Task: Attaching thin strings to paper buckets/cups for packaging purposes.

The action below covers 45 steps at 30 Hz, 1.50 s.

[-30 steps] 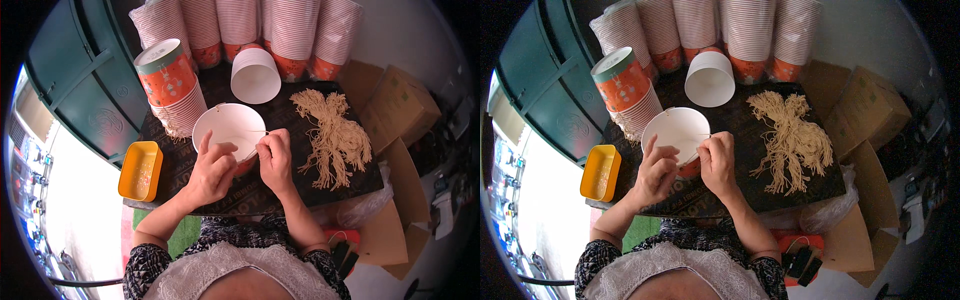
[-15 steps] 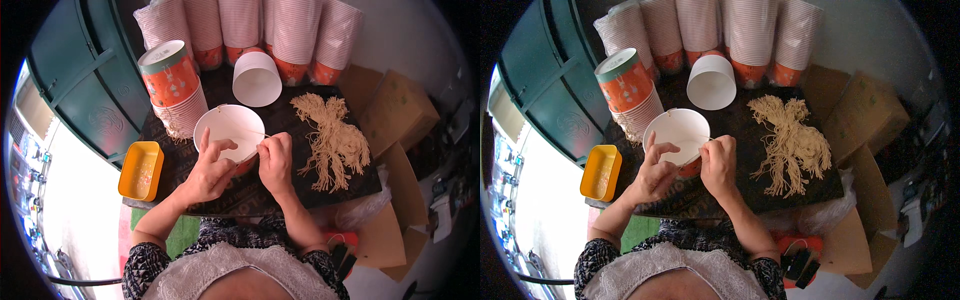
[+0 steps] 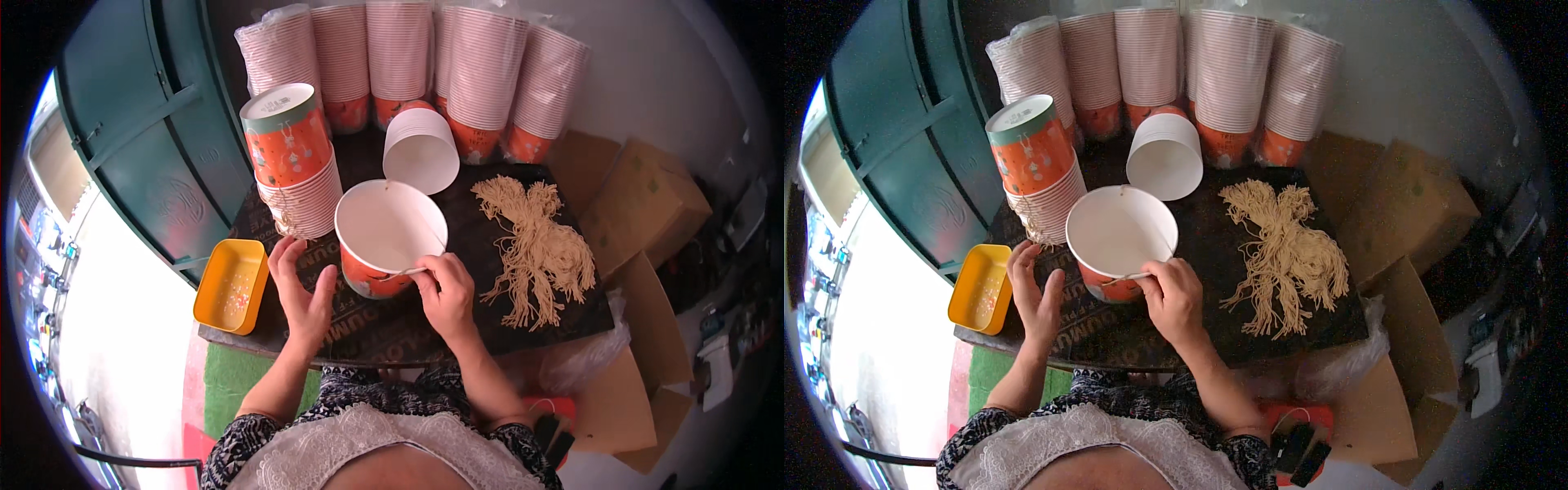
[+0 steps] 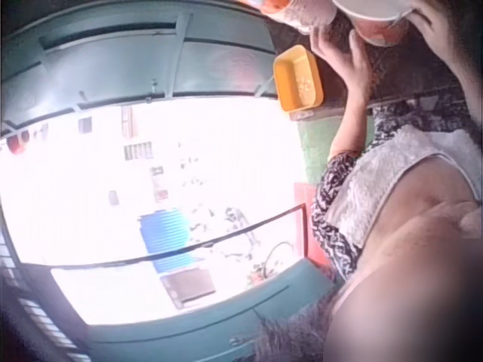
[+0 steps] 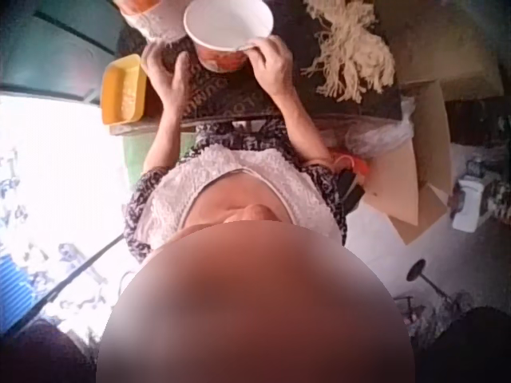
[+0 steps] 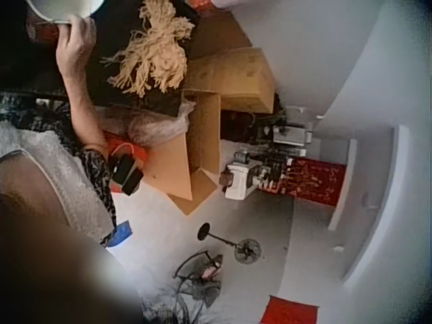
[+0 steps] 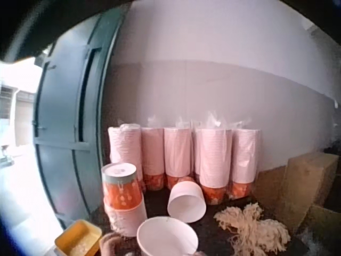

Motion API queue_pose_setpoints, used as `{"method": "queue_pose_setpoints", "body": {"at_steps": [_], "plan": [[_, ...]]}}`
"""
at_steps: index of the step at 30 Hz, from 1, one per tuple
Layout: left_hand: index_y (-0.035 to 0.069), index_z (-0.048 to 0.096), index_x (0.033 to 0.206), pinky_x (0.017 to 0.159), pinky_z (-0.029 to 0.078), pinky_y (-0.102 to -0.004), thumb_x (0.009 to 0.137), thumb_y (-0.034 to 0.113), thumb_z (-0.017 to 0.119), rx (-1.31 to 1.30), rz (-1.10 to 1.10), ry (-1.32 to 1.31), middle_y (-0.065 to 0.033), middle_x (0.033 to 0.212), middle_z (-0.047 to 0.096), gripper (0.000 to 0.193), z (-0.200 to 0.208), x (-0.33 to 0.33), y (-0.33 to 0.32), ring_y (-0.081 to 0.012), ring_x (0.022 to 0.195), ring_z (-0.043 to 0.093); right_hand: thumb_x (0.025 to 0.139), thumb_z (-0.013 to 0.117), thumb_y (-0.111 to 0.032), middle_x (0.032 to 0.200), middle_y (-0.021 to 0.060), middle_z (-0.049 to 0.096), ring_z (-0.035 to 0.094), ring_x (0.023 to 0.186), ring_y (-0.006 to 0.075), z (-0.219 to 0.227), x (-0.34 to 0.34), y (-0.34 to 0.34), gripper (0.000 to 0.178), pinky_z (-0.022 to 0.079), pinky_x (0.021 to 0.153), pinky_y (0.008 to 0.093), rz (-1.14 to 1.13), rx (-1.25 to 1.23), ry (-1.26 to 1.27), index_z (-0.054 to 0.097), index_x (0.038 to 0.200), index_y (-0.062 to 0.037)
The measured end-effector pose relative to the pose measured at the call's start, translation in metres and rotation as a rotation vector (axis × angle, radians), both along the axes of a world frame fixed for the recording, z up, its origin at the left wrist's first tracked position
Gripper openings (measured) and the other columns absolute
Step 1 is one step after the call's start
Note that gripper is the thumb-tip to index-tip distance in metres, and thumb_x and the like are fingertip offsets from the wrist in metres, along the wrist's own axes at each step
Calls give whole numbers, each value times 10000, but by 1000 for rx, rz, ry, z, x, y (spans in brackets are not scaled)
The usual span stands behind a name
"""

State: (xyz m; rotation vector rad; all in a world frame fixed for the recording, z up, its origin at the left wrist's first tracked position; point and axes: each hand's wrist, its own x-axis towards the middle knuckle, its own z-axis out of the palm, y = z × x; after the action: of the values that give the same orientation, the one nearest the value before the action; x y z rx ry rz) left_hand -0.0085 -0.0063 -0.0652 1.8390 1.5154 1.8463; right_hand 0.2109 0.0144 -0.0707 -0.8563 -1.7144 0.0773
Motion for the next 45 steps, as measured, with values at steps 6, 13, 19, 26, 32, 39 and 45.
{"method": "queue_pose_setpoints", "body": {"at_steps": [6, 13, 19, 26, 32, 39, 45], "plan": [[26, 43, 1545, 1128, 300, -441, 822, 318, 779, -313, -483, -609, -230, 1554, 210, 1072, -17, 9, -15, -330, 1419, 293, 804, 711, 2, 754, 101, 534, 528, 646, 272, -8, -28, -15, 153, 424, 564, 362, -92, 158, 164, 617, 920, -29], [53, -60, 1542, 1107, 349, -438, 768, 356, 812, -262, -424, -653, -228, 1570, 150, 1205, -2, 15, -23, -325, 1420, 292, 775, 661, 74, 745, 104, 544, 525, 636, 278, -18, -45, -30, 189, 423, 551, 362, -78, 258, 188, 611, 927, -27], [51, 89, 1544, 1049, 415, -414, 977, 74, 522, 64, -517, -769, -188, 1476, 357, 714, -4, 10, -34, -281, 1309, 449, 914, 634, -65, 787, 87, 571, 557, 656, 196, -24, -52, -39, 93, 435, 573, 311, -21, 2, 496, 597, 976, -8], [-2, 561, 1060, 906, 441, -260, 922, -77, 555, 206, -444, -536, -59, 1140, 557, 157, -5, 16, -38, -111, 989, 550, 990, 564, -128, 759, 32, 561, 499, 632, 108, -21, -69, -36, 124, 421, 563, 263, 448, -236, 1128, 577, 1017, -8], [29, 554, 962, 913, 434, -362, 880, -68, 599, 366, -121, -106, -87, 1022, 554, 135, 20, -35, -54, -214, 987, 535, 988, 547, -116, 903, 88, 649, 578, 674, 132, -37, -70, -46, 287, 467, 572, 263, 741, -545, 683, 548, 1251, -1], [18, 552, 888, 1111, 331, -496, 717, -140, 615, 340, 493, 697, -97, 889, 537, 241, 118, -139, -85, -269, 940, 566, 963, 542, -51, 1074, 95, 653, 570, 728, 79, -44, -13, -39, 394, 476, 593, 207, 299, -396, 482, 503, 1352, 4], [13, 532, 907, 811, 469, -338, 887, -62, 574, 277, 432, 709, -90, 918, 528, 88, 183, -213, -38, -215, 904, 545, 1003, 487, -75, 975, 65, 662, 535, 688, 64, -49, 28, -41, 202, 442, 575, 201, 170, -456, 622, 616, 1127, 17]]}}
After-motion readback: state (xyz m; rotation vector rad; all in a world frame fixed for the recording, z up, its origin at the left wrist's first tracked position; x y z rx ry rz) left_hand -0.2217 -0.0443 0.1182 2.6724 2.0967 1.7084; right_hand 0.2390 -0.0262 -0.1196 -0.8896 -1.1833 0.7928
